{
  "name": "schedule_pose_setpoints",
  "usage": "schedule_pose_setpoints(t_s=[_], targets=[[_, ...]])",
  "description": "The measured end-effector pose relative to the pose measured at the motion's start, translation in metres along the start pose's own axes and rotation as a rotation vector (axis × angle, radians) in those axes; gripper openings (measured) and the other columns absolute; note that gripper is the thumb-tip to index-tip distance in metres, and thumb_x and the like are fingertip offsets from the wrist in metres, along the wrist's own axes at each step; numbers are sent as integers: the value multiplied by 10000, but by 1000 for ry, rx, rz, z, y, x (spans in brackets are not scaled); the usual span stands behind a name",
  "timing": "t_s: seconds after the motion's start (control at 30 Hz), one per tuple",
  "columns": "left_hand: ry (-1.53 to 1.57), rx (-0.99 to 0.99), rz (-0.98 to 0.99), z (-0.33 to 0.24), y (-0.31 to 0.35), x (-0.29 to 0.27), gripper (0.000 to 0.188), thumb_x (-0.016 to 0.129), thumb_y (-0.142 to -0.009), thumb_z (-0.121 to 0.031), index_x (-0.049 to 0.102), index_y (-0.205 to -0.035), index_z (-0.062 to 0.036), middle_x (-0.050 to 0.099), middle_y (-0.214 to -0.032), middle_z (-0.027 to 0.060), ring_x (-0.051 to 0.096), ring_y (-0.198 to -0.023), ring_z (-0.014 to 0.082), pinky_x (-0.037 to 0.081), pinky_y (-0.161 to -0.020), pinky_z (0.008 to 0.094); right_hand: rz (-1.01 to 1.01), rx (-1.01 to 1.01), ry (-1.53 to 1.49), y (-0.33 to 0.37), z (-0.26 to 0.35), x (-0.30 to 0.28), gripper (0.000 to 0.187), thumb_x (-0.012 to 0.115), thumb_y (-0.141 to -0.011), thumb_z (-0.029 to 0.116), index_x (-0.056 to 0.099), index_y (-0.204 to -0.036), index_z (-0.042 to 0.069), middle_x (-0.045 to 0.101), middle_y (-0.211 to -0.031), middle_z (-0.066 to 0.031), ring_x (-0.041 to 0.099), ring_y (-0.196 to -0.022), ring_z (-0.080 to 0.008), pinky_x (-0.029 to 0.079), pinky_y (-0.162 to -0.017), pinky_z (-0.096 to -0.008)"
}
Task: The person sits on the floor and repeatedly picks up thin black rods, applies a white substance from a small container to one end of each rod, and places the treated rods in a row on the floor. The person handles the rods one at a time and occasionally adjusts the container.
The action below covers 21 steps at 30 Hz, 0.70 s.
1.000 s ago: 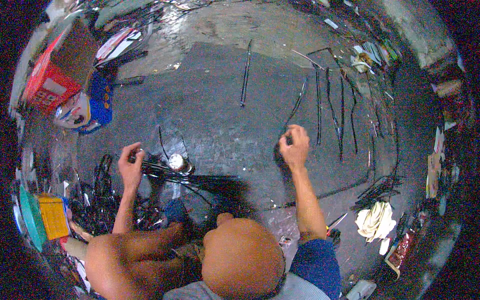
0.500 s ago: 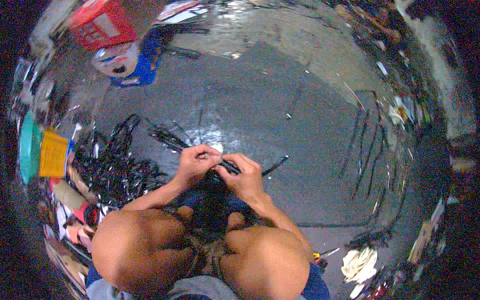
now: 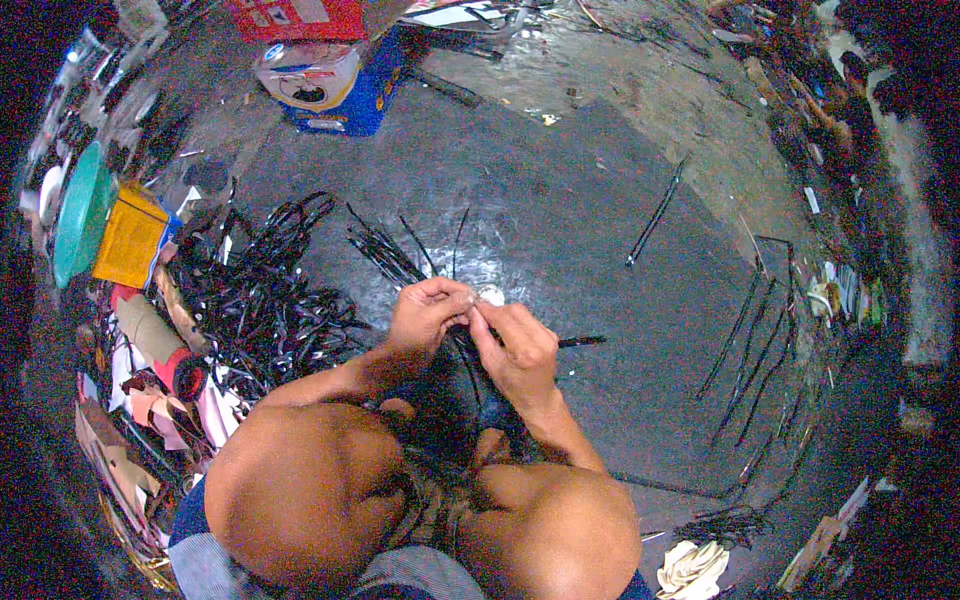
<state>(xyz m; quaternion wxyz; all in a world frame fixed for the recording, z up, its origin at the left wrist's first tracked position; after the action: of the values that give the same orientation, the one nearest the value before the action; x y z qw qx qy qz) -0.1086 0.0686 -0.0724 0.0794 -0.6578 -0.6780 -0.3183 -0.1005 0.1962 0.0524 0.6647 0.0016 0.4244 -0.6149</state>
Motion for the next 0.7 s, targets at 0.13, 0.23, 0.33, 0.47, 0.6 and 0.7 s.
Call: schedule_pose_setpoints(t_s=[0.13, 0.23, 0.33, 0.47, 0.6, 0.7], targets=[[-66, 192, 0, -22, -5, -6, 118, 721, -924, -106, 714, -958, 6, 699, -807, 42, 614, -695, 88, 499, -666, 240, 78, -54, 3, -7, 9, -1, 146, 790, -809, 53, 730, -941, 39, 672, -763, -89, 654, -606, -226, 517, -549, -340], [-33, 202, -113, -48, -14, -31, 64, 682, -923, -66, 691, -934, -3, 690, -811, 50, 629, -698, 122, 510, -669, 259, 122, -69, 8, -3, 11, -4, 147, 792, -812, 57, 729, -943, 36, 667, -749, -86, 649, -593, -223, 512, -538, -338], [11, 229, -199, -76, -23, -60, 34, 649, -921, -36, 674, -926, -14, 676, -827, 50, 632, -696, 141, 525, -679, 268, 134, -25, -3, 9, 9, -17, 127, 809, -795, 57, 747, -903, 32, 680, -728, -89, 637, -577, -212, 489, -526, -317], [18, 212, -344, -99, -36, -115, 78, 688, -920, -62, 688, -954, 8, 673, -820, 55, 642, -713, 131, 536, -670, 258, 162, 102, -28, 36, -3, -33, 116, 817, -786, 54, 763, -886, 29, 689, -713, -90, 631, -571, -204, 474, -523, -303], [-22, 211, -390, -109, -53, -185, 95, 706, -909, -74, 682, -958, 4, 666, -810, 52, 634, -695, 135, 532, -646, 246, 235, 148, 50, 75, -20, -51, 117, 823, -792, 84, 765, -890, 59, 720, -767, -90, 689, -627, -213, 541, -565, -322], [-98, 124, -521, -84, -58, -210, 88, 714, -902, -65, 681, -933, 11, 640, -778, 47, 609, -676, 128, 489, -607, 250, 287, 160, 40, 104, -34, -66, 114, 825, -789, 108, 768, -880, 70, 722, -774, -77, 695, -642, -216, 549, -569, -334]])
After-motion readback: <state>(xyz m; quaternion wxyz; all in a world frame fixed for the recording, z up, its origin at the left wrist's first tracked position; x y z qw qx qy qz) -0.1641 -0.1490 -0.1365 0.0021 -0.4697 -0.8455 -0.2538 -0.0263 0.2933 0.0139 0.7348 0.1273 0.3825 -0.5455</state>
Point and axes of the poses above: each hand's wrist, its own y-axis away from the middle knuckle, its own x-axis out of the palm, z = x × y, the point moved 9 cm from there along -y, towards the middle knuckle
